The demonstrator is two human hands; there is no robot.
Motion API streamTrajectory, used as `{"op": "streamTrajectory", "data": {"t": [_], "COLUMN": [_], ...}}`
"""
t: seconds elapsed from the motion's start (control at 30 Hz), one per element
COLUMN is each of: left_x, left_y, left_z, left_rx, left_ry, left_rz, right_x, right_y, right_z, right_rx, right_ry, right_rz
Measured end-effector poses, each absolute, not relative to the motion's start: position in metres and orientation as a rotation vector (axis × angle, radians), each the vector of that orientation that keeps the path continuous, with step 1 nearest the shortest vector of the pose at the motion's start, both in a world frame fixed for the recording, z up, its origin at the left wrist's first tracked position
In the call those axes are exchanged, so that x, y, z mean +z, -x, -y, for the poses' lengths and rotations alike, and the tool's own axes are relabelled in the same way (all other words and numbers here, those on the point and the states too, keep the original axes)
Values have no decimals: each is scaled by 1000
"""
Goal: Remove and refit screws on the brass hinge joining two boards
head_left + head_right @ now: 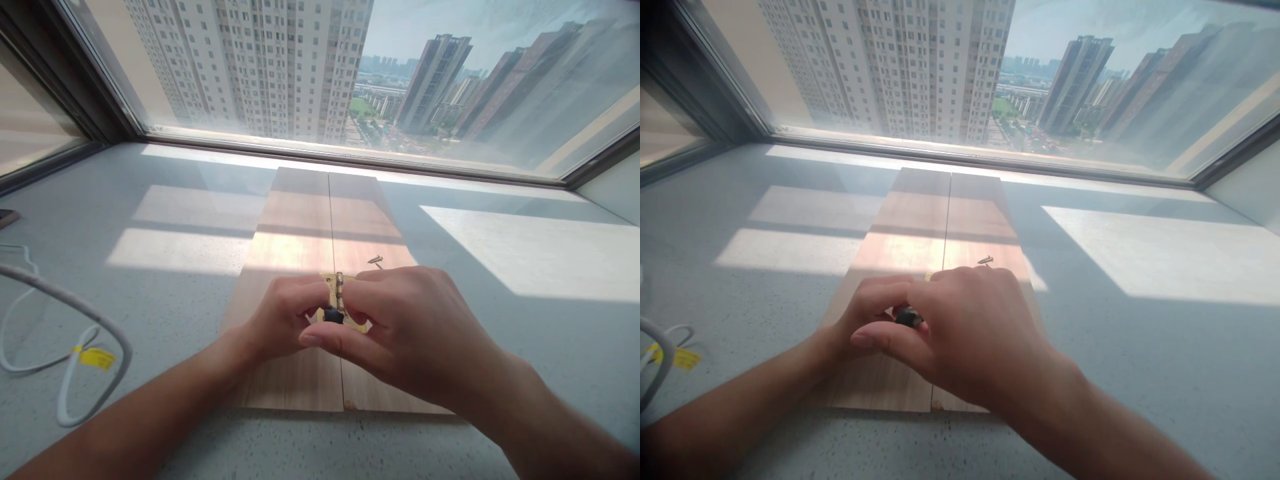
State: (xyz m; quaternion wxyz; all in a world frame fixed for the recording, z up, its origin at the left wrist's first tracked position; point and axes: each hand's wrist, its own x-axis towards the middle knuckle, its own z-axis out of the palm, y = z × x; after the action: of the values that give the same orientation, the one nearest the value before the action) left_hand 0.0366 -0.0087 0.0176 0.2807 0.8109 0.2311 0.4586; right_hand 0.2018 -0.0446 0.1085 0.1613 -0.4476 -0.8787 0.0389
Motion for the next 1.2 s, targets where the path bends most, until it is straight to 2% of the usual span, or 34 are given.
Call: {"op": "streamTrajectory", "data": {"t": [0.17, 0.33, 0.57, 0.77, 0.9, 1.03, 1.2], "left_x": [11, 13, 14, 10, 9, 9, 7], "left_y": [-33, -26, -25, -31, -38, -39, -36], "left_z": [9, 6, 6, 11, 13, 13, 13], "left_rx": [1263, 1239, 1122, 1243, 1310, 1282, 1233], "left_ry": [-2105, -2184, -2208, -2208, -2214, -2226, -2256], "left_rz": [-614, -595, -415, -596, -699, -576, -513], "right_x": [108, 103, 103, 107, 108, 107, 113], "right_y": [-183, -186, -187, -189, -193, -194, -193], "right_z": [44, 48, 51, 49, 51, 54, 53], "right_rx": [-32, -116, -101, -186, -118, 9, -18], "right_ry": [1412, 1374, 1310, 1350, 1409, 1406, 1434], "right_rz": [2566, 2621, 2629, 2671, 2689, 2690, 2704]}}
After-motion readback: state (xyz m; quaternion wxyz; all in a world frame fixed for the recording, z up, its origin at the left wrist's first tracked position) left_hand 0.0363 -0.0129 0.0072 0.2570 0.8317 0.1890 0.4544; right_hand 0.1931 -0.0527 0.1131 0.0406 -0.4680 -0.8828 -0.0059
